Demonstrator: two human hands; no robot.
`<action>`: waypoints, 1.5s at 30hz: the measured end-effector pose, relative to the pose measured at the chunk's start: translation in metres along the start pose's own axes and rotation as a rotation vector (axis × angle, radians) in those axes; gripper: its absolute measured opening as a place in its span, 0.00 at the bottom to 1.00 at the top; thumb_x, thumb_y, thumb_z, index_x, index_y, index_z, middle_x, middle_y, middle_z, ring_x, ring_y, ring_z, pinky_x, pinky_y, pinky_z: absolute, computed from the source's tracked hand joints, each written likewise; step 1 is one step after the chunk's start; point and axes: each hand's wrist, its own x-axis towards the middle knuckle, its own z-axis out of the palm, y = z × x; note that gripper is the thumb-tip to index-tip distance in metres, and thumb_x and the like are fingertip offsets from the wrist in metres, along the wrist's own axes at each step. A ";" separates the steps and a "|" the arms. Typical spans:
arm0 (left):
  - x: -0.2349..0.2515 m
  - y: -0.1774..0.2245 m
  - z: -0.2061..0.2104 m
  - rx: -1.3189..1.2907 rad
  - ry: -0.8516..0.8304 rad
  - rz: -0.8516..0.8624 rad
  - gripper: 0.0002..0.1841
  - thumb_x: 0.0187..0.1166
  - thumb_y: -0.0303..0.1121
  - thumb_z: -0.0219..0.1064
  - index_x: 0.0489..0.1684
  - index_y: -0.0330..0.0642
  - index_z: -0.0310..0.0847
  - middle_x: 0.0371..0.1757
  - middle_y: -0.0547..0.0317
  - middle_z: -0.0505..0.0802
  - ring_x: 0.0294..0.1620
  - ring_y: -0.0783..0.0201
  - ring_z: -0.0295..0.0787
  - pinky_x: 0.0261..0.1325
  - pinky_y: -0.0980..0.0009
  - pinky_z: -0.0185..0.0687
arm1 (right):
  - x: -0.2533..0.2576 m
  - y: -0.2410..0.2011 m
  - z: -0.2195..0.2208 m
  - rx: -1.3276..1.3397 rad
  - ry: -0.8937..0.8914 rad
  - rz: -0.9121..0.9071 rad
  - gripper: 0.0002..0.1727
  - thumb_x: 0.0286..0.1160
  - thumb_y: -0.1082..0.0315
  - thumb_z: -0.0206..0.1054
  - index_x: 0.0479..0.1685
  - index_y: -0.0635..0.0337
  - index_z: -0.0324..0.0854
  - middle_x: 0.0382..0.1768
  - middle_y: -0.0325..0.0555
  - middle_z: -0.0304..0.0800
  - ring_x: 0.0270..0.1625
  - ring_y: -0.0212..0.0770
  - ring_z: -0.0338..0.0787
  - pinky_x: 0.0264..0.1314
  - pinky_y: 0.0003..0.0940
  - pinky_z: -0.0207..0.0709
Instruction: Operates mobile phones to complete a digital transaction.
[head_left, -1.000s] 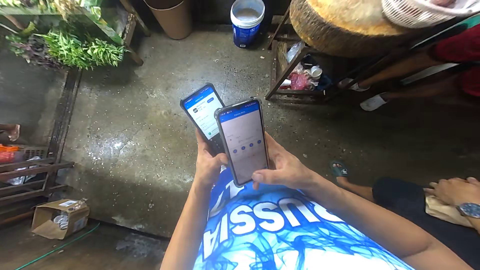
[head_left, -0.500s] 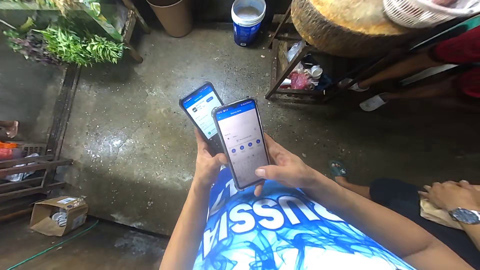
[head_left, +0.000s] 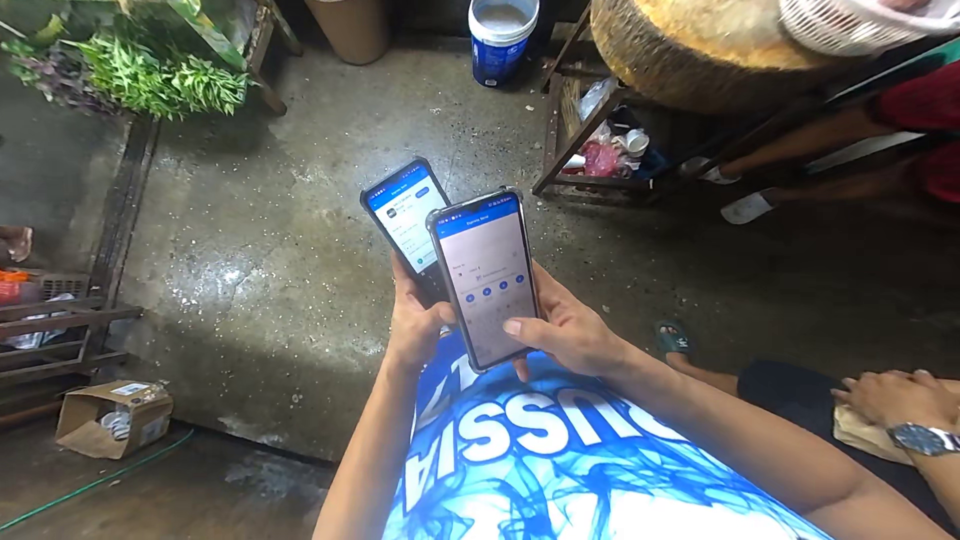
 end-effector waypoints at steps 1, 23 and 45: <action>0.000 0.000 0.000 -0.005 -0.001 0.001 0.58 0.55 0.50 0.88 0.87 0.71 0.46 0.70 0.69 0.86 0.66 0.66 0.88 0.66 0.63 0.88 | 0.000 0.001 0.000 -0.003 0.010 -0.005 0.24 0.84 0.71 0.60 0.75 0.40 0.66 0.53 0.41 0.92 0.39 0.35 0.95 0.28 0.25 0.89; 0.006 -0.002 0.001 0.000 -0.023 -0.002 0.58 0.55 0.50 0.88 0.87 0.71 0.46 0.71 0.69 0.86 0.67 0.66 0.88 0.67 0.63 0.88 | -0.003 0.003 0.001 -0.009 0.062 -0.044 0.23 0.83 0.67 0.66 0.74 0.41 0.67 0.53 0.41 0.93 0.36 0.34 0.95 0.24 0.23 0.87; 0.004 -0.002 -0.001 0.008 -0.003 -0.004 0.59 0.53 0.50 0.89 0.86 0.70 0.45 0.70 0.70 0.86 0.66 0.67 0.88 0.66 0.63 0.89 | -0.001 0.002 0.005 -0.027 0.078 -0.031 0.27 0.81 0.67 0.68 0.76 0.39 0.65 0.57 0.41 0.91 0.45 0.37 0.96 0.30 0.26 0.90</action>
